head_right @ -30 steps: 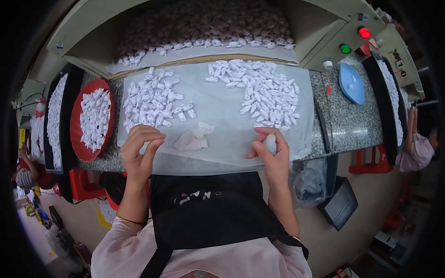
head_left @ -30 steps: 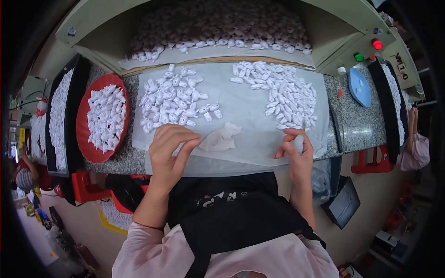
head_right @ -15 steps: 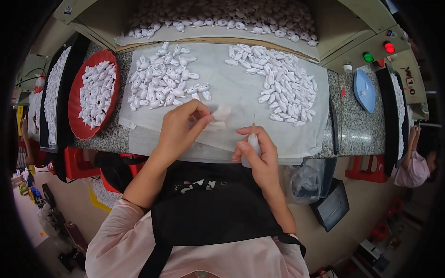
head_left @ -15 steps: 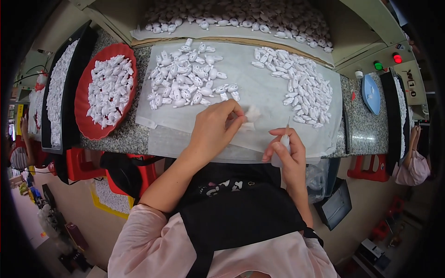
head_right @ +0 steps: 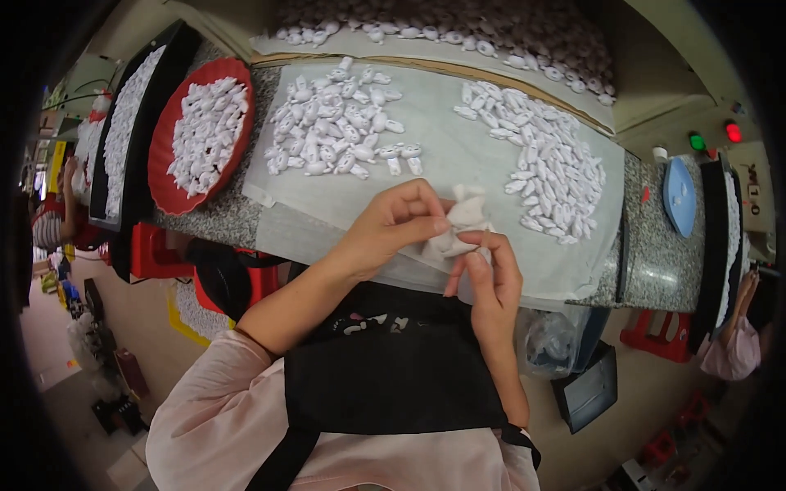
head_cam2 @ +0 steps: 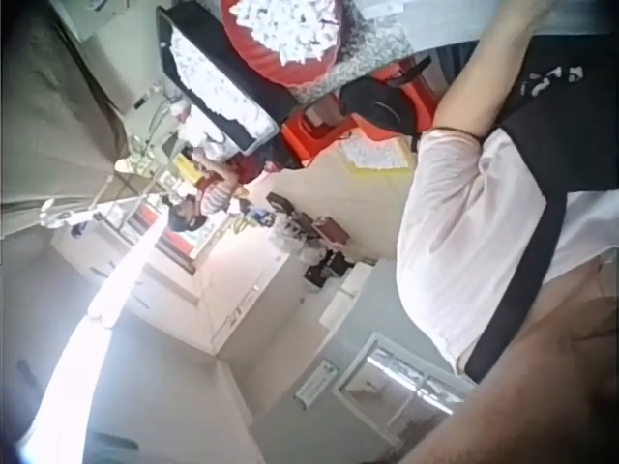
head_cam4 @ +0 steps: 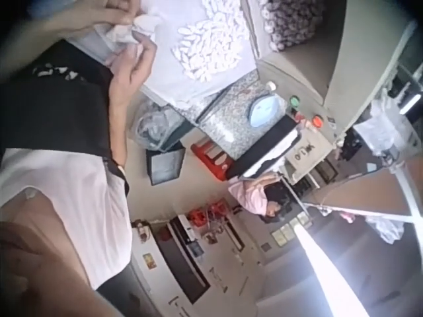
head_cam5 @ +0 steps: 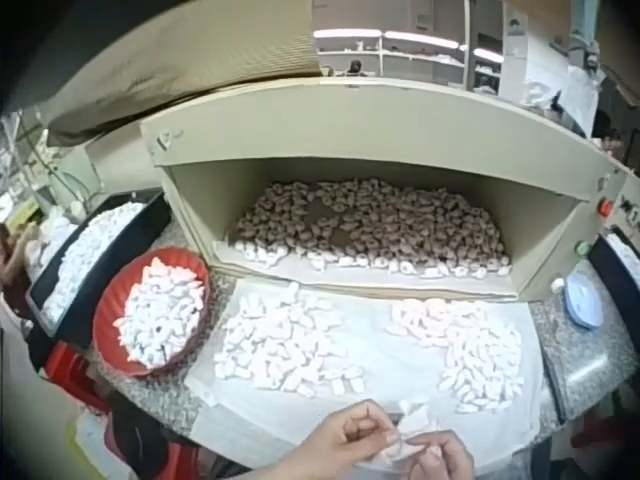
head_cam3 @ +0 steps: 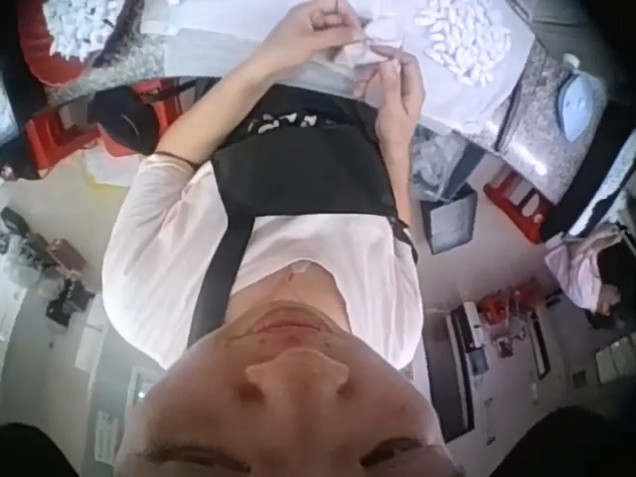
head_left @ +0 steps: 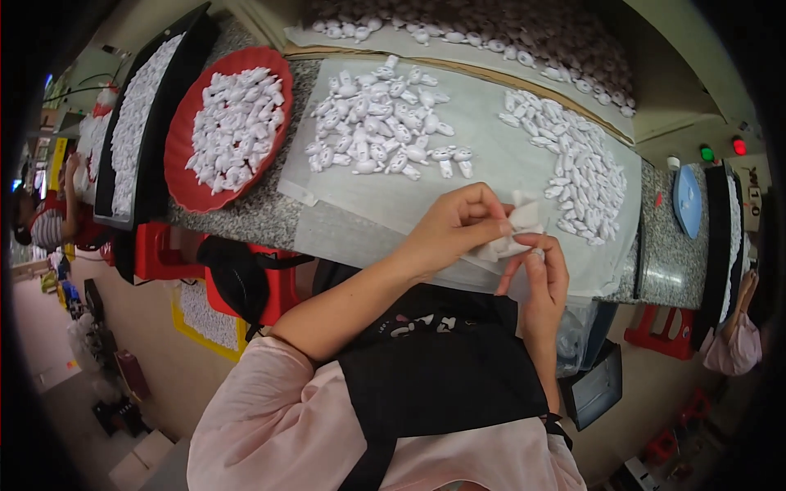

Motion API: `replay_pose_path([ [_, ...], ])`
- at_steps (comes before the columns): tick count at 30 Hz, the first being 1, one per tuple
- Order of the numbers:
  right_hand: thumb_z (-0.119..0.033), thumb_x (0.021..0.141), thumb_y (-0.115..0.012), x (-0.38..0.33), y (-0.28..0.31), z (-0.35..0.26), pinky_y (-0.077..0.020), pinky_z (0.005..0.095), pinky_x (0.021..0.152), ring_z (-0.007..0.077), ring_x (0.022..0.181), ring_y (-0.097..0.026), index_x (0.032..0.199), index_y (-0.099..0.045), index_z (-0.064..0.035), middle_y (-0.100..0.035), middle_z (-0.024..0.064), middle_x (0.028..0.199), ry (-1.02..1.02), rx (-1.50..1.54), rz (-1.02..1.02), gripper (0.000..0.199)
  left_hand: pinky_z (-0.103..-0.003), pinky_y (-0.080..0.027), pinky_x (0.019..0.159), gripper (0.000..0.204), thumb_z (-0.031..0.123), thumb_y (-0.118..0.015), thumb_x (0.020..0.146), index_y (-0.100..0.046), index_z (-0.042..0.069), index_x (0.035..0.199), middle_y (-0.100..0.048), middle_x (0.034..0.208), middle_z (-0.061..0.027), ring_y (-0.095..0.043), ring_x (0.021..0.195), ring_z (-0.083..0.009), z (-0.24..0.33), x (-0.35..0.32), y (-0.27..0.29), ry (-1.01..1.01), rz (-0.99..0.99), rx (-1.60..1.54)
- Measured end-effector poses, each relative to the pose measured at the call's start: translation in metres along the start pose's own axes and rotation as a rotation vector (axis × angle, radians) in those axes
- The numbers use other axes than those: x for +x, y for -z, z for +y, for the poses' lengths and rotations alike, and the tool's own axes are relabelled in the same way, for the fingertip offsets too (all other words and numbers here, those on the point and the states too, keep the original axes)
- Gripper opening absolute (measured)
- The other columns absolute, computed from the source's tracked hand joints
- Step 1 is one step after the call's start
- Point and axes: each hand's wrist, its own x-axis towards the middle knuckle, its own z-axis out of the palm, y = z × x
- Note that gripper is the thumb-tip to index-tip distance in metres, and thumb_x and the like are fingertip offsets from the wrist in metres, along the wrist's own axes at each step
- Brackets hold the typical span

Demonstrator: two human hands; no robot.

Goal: Applying a substance from a squeeze bottle to small components and placing them into individual white bags.

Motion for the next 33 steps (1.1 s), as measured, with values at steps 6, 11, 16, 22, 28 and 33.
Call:
replay_pose_path([
  [6,-0.011,0.084,-0.044,0.002,0.001,0.005,-0.0392,0.0198,0.051,0.0102,0.051,-0.048,0.089,-0.048,0.0003,-0.05,0.0054,0.066,-0.004,0.021,0.063,0.013,-0.021,-0.041,0.068,0.015,0.011,-0.054,0.08,-0.053,0.003,0.092,-0.059,0.085,-0.0041,-0.053,0.075,-0.0075,-0.001,0.003,-0.005,0.039,-0.012,-0.106],
  [11,-0.013,0.084,-0.046,0.003,0.002,0.005,-0.0397,0.0219,0.05,0.0131,0.05,-0.049,0.083,-0.047,-0.0002,-0.052,0.009,0.069,0.067,-0.039,0.074,0.013,-0.018,-0.04,0.065,0.008,0.01,-0.057,0.078,-0.058,0.002,0.078,-0.058,0.072,-0.0006,-0.052,0.07,-0.0056,0.004,0.001,0.001,0.087,0.091,-0.107],
  [16,-0.012,0.083,-0.047,0.002,0.01,0.003,-0.0394,0.0219,0.051,0.0127,0.05,-0.049,0.08,-0.048,0.0003,-0.053,0.0094,0.072,0.09,-0.052,0.122,0.013,-0.02,-0.041,0.067,0.007,0.01,-0.056,0.079,-0.058,0.003,0.078,-0.059,0.075,-0.0011,-0.053,0.07,-0.0065,0.008,-0.003,0.007,-0.099,0.247,-0.066],
  [22,-0.008,0.08,-0.051,0.007,0.027,0.005,-0.0393,0.0207,0.051,0.0107,0.051,-0.049,0.081,-0.049,0.0004,-0.054,0.0076,0.072,-0.007,0.124,0.058,0.009,-0.017,-0.04,0.062,0.005,0.007,-0.057,0.078,-0.057,0.002,0.078,-0.058,0.073,0.0,-0.052,0.067,-0.005,0.007,-0.002,-0.006,-0.232,0.262,0.097],
  [28,-0.001,0.074,-0.056,0.004,0.013,-0.018,-0.037,0.0192,0.048,0.0095,0.051,-0.048,0.081,-0.051,0.0013,-0.054,0.006,0.072,0.105,-0.084,0.26,0.01,-0.017,-0.036,0.048,0.008,0.008,-0.06,0.077,-0.057,0.001,0.076,-0.055,0.066,0.0008,-0.047,0.056,-0.0022,0.003,0.0,-0.027,-0.167,0.124,0.286],
  [33,0.003,0.07,-0.058,0.006,0.025,-0.009,-0.0363,0.0197,0.047,0.0091,0.05,-0.047,0.08,-0.052,0.0014,-0.053,0.0049,0.068,0.059,-0.057,0.208,0.012,-0.017,-0.035,0.048,0.009,0.009,-0.06,0.077,-0.057,0.001,0.077,-0.054,0.064,0.0007,-0.045,0.054,-0.0031,0.003,-0.002,-0.013,-0.074,0.138,0.206],
])
